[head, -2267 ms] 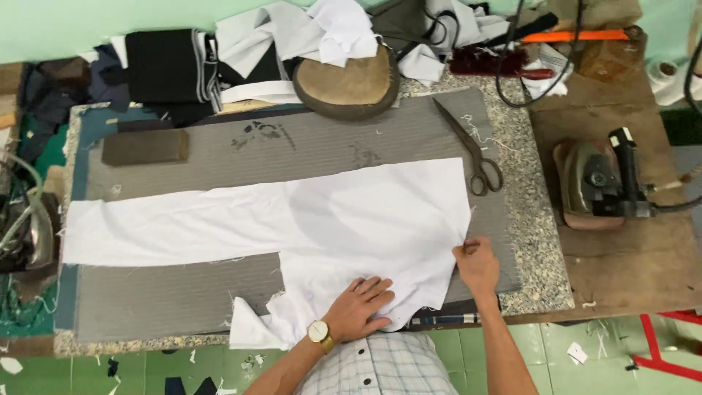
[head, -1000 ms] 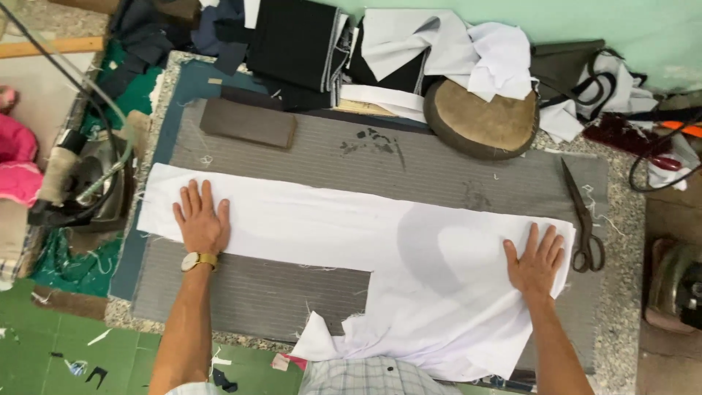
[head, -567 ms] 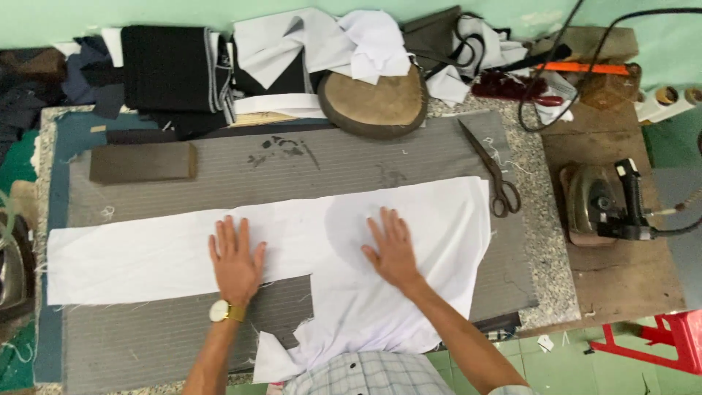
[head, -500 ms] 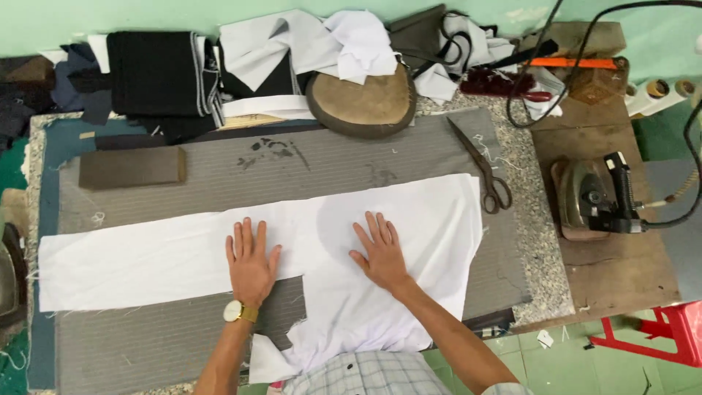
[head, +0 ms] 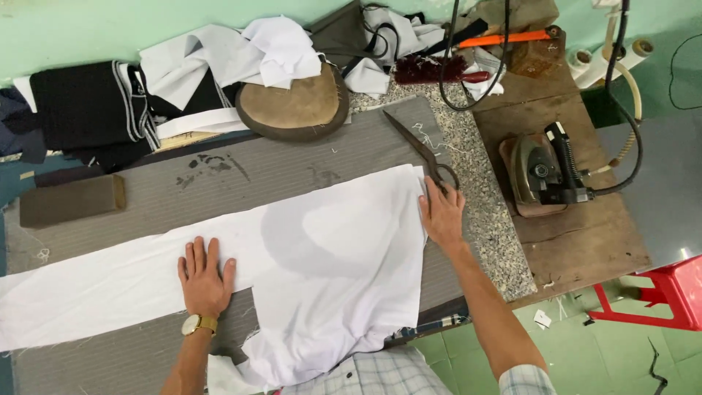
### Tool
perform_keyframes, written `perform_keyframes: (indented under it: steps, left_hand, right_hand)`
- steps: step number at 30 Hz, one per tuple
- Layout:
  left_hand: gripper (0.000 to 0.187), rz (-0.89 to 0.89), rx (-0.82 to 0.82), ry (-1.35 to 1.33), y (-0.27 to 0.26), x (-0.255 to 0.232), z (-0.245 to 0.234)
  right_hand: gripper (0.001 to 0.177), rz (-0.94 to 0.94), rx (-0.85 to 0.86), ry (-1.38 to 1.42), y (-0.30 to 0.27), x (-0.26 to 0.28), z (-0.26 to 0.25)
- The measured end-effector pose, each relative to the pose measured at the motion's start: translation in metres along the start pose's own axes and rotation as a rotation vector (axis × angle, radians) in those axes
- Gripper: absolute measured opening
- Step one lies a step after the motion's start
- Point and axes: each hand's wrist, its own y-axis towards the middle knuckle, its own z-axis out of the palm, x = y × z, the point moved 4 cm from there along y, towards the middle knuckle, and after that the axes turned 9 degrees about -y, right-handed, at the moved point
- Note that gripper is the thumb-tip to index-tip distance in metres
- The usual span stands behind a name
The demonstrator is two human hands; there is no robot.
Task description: The person irons a large white fabric piece on a work table using a steam iron. They then use scissors to trim the edges of the fabric, fold it, and iron it again to smooth the folds.
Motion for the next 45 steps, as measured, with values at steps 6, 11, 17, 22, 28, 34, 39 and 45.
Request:
perform_keyframes:
  steps: [6, 11, 17, 22, 28, 34, 39, 45]
  left_hand:
    - [0.069, -0.043, 0.017, 0.032, 0.000, 0.003, 0.003]
    - [0.069, -0.049, 0.042, 0.039, 0.000, 0.005, 0.007]
    - [0.071, -0.043, 0.047, 0.071, 0.003, 0.008, 0.007]
    - [0.069, -0.052, 0.054, 0.057, 0.003, 0.005, 0.006]
    - [0.071, -0.063, 0.089, 0.036, 0.000, 0.003, 0.005]
    - [0.073, -0.059, 0.094, 0.008, 0.004, 0.003, 0.004]
    - [0.072, -0.070, 0.086, 0.002, 0.003, 0.007, 0.008]
    - [0.071, -0.067, 0.059, -0.009, 0.001, 0.007, 0.008]
  right_hand:
    - [0.065, -0.255, 0.062, -0.089, 0.022, -0.002, -0.003]
    - [0.088, -0.307, 0.535, -0.327, 0.037, -0.015, -0.002]
    - [0.085, -0.390, 0.378, -0.214, 0.034, -0.039, 0.009]
    - [0.042, -0.115, 0.104, -0.181, -0.020, -0.038, -0.009]
    - [0.050, 0.278, 0.492, 0.085, -0.085, 0.002, -0.023]
    - [0.032, 0.862, 0.672, 0.835, -0.105, -0.016, 0.030]
    - [0.031, 1.042, 0.737, 1.315, -0.068, 0.017, -0.033]
    - [0.038, 0.918, 0.711, 1.471, -0.058, 0.001, -0.036]
